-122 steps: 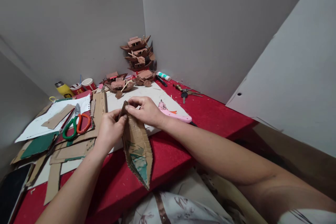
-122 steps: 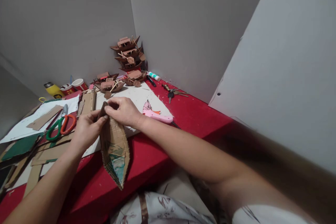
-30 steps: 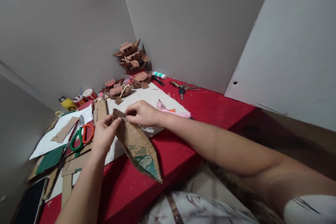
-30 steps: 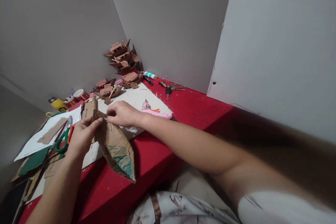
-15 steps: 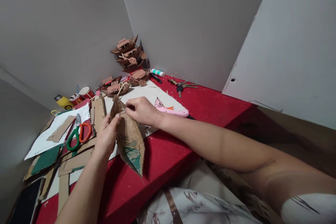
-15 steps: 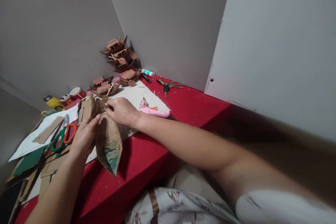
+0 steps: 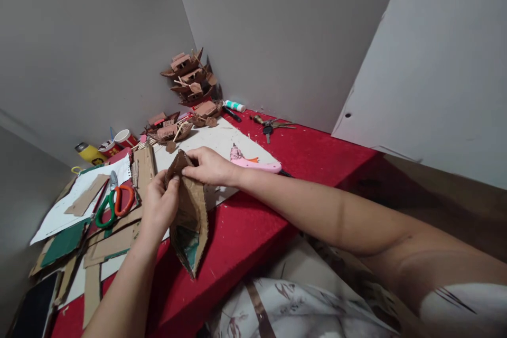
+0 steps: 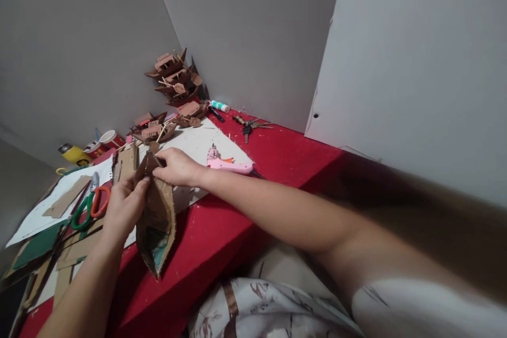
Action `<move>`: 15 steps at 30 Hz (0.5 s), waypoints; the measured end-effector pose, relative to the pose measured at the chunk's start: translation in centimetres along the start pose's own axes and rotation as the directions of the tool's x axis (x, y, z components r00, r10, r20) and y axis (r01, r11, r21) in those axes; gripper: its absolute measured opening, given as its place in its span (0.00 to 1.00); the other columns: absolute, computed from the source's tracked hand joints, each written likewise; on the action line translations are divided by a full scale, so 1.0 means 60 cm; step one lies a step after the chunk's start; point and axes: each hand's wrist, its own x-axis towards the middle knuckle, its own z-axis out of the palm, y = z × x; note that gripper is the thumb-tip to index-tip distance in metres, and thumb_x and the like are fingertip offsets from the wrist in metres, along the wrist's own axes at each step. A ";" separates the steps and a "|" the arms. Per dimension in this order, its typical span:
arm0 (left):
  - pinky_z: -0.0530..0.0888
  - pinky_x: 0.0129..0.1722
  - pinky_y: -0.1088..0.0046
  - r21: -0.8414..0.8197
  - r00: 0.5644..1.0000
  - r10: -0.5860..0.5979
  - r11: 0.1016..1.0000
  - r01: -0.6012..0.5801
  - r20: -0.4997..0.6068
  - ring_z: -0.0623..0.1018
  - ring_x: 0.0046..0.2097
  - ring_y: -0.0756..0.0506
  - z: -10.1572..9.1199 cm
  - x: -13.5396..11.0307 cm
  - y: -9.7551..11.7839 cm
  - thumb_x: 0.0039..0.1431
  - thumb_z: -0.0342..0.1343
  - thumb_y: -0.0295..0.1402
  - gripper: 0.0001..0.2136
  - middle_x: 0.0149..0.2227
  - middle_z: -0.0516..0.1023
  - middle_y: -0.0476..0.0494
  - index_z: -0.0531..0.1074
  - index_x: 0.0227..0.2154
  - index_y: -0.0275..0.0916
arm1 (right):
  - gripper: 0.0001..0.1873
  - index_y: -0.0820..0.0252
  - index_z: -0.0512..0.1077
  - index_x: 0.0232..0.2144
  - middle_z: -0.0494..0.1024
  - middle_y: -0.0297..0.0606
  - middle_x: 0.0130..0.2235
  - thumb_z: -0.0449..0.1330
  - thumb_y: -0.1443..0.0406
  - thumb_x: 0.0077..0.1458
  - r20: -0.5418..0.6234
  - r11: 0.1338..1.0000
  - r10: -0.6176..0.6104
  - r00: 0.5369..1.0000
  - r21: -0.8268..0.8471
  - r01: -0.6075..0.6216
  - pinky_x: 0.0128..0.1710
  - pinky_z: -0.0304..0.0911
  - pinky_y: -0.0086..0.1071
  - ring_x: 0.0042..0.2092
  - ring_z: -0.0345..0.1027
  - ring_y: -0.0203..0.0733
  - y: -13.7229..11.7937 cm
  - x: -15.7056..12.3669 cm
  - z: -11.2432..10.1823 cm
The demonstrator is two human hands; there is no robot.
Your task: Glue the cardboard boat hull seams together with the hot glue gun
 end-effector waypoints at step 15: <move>0.58 0.23 0.75 0.457 0.980 0.197 0.873 -0.172 -0.007 0.67 0.23 0.50 -0.007 -0.010 0.026 0.60 0.45 0.36 0.14 0.21 0.71 0.48 0.70 0.25 0.36 | 0.04 0.66 0.65 0.21 0.64 0.27 0.23 0.55 0.73 0.46 0.032 0.996 -0.030 0.999 0.085 0.027 0.29 0.50 0.24 0.28 0.56 0.30 0.003 0.001 0.006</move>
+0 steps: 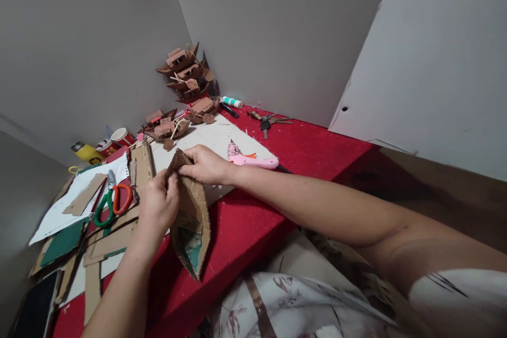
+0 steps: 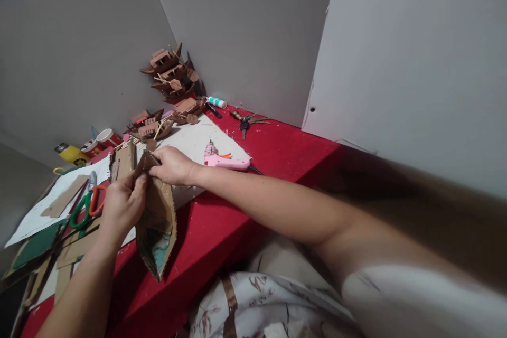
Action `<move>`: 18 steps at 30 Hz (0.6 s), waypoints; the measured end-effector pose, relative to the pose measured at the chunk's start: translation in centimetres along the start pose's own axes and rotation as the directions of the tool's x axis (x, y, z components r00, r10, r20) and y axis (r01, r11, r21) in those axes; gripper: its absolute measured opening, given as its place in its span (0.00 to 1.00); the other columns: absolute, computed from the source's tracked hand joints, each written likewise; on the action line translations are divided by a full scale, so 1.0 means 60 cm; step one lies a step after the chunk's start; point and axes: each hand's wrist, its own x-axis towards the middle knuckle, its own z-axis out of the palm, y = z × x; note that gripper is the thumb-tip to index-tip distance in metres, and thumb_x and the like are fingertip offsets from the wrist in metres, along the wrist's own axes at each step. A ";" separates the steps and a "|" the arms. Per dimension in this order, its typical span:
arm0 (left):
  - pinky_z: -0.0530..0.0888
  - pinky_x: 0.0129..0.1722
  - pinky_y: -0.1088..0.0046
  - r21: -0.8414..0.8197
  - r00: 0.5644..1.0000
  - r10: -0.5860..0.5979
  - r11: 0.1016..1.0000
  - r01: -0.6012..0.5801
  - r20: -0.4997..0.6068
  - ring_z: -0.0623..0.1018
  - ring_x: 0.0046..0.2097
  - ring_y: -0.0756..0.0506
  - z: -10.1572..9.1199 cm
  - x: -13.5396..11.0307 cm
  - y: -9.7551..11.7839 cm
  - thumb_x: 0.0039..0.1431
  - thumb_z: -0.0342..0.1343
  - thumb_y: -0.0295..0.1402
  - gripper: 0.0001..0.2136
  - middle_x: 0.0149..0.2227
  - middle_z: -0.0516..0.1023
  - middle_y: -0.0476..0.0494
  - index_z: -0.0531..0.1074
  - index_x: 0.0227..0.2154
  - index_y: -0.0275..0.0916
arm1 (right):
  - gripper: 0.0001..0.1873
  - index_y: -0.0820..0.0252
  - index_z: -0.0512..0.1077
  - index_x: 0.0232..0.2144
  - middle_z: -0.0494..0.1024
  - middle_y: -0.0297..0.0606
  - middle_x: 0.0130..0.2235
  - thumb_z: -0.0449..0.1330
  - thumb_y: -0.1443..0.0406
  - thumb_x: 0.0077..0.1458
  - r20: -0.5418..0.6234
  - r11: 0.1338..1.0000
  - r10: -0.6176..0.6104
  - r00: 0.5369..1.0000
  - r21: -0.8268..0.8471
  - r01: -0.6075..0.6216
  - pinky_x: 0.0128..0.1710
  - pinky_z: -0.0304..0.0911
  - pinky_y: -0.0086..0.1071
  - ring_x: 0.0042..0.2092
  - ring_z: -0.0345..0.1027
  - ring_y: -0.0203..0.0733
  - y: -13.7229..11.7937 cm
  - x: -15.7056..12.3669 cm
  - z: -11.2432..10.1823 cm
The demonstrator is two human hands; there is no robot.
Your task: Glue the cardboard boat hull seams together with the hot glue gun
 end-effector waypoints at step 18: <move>0.69 0.28 0.77 0.105 0.927 0.163 0.985 -0.135 -0.336 0.74 0.26 0.51 -0.024 -0.008 0.003 0.57 0.57 0.36 0.09 0.26 0.78 0.48 0.78 0.34 0.36 | 0.07 0.64 0.63 0.22 0.62 0.29 0.23 0.54 0.73 0.51 0.119 0.980 -0.068 0.990 -0.178 0.089 0.29 0.50 0.25 0.29 0.57 0.32 -0.024 -0.001 -0.021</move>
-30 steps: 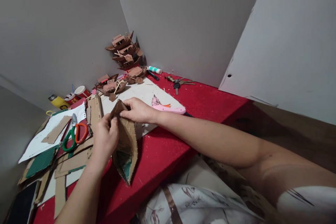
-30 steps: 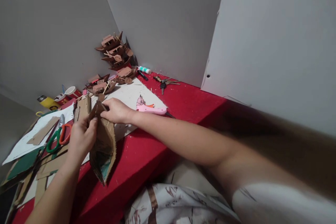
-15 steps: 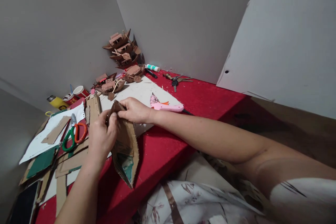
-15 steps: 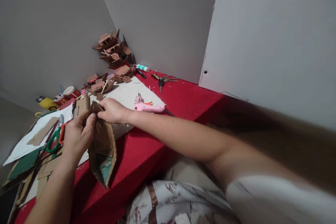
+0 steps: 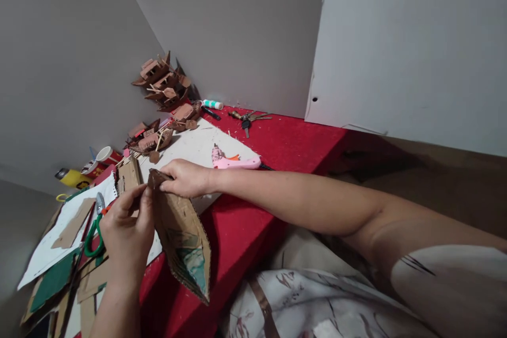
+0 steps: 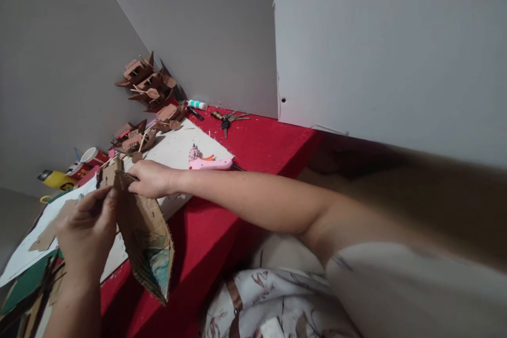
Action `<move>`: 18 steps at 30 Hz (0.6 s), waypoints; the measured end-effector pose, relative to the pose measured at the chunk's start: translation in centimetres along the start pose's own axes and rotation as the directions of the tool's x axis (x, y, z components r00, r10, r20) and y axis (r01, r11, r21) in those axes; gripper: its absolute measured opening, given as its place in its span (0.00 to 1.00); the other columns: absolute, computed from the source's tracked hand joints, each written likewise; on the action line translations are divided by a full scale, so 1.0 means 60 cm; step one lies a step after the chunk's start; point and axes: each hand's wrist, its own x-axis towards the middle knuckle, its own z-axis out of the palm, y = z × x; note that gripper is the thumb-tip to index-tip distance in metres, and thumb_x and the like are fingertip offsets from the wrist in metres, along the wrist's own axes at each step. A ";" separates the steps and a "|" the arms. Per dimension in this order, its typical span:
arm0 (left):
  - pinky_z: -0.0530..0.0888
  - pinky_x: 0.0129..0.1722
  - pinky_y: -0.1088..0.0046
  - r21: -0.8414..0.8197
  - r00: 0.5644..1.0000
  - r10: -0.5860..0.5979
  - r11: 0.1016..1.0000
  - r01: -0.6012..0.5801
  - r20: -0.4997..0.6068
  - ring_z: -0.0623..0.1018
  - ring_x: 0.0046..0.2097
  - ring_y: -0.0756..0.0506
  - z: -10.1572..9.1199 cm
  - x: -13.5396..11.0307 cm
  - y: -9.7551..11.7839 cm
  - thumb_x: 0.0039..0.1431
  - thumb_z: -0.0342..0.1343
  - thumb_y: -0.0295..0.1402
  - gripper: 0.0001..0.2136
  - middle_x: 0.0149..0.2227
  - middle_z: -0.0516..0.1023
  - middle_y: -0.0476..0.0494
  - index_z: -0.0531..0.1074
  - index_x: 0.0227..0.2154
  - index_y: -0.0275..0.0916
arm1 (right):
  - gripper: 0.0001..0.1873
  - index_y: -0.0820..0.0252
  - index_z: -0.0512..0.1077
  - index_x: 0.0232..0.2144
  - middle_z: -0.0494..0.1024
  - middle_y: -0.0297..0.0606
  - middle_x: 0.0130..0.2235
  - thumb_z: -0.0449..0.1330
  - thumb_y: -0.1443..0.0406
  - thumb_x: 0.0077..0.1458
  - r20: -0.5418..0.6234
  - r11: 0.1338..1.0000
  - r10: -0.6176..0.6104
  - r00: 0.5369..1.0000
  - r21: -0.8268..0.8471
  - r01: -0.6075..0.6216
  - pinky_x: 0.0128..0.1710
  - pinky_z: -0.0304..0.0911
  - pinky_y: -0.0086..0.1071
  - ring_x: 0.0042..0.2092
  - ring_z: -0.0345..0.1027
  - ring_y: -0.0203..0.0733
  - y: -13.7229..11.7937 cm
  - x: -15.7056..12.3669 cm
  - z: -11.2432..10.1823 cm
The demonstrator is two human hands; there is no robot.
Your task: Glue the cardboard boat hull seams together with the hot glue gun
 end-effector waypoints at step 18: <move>0.69 0.33 0.73 -0.010 0.999 -0.005 1.000 0.006 0.034 0.73 0.30 0.49 0.006 0.001 0.012 0.59 0.54 0.36 0.09 0.29 0.76 0.46 0.75 0.36 0.37 | 0.09 0.63 0.62 0.21 0.67 0.31 0.24 0.54 0.76 0.50 -0.032 0.997 -0.083 0.996 -0.009 0.082 0.30 0.52 0.26 0.29 0.59 0.33 0.001 0.000 -0.004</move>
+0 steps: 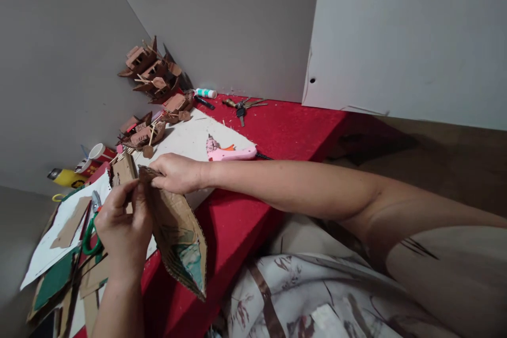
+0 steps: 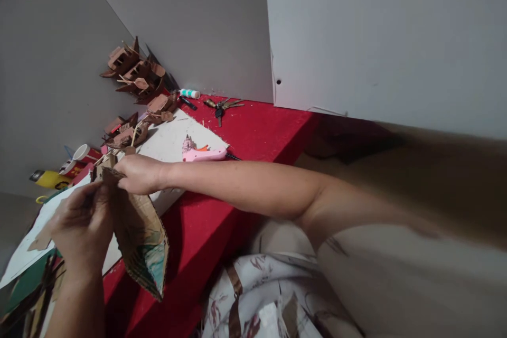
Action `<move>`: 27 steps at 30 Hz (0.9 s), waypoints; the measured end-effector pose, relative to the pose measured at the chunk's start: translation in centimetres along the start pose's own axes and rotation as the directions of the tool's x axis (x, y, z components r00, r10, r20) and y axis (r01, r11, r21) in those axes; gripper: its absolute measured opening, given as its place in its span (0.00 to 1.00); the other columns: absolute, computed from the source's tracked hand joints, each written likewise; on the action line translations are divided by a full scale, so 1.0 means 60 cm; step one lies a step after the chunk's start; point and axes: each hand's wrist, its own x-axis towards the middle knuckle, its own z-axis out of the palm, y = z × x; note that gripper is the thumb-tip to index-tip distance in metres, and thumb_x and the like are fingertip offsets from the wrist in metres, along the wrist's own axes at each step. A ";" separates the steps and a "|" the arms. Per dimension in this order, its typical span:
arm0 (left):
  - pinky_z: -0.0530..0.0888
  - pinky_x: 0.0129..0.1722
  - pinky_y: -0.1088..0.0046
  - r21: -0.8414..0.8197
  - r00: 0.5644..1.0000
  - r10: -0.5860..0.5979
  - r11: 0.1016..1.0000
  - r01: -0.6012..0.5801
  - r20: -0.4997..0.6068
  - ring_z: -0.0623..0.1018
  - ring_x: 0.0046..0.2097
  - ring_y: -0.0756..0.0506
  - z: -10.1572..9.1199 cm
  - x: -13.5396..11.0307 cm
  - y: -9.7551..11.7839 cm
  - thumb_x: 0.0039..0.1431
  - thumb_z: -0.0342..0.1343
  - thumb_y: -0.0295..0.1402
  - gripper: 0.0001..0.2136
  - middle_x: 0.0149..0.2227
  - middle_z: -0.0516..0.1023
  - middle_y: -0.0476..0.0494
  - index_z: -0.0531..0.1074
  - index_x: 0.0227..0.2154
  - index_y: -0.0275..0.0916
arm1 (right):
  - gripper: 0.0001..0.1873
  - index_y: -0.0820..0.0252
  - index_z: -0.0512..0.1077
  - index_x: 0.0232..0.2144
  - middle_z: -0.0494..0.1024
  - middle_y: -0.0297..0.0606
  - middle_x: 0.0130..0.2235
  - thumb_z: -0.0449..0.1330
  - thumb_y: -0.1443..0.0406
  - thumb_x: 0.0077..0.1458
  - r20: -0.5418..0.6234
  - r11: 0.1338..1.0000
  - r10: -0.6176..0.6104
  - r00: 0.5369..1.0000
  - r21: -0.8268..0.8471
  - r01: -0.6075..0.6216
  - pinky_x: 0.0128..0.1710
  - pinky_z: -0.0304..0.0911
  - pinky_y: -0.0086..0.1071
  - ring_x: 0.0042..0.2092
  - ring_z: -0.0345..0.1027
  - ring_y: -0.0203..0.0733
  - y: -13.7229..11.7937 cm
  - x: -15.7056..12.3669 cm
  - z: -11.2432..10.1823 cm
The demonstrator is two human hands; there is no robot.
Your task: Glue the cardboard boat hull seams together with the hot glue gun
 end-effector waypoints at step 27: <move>0.66 0.28 0.74 0.083 0.997 0.065 0.994 -0.068 0.046 0.71 0.25 0.49 0.003 0.002 0.004 0.57 0.55 0.33 0.07 0.24 0.75 0.48 0.76 0.29 0.36 | 0.08 0.66 0.70 0.24 0.75 0.40 0.28 0.53 0.74 0.53 0.068 0.984 -0.043 0.997 -0.172 0.054 0.32 0.55 0.28 0.30 0.62 0.37 -0.002 -0.003 0.000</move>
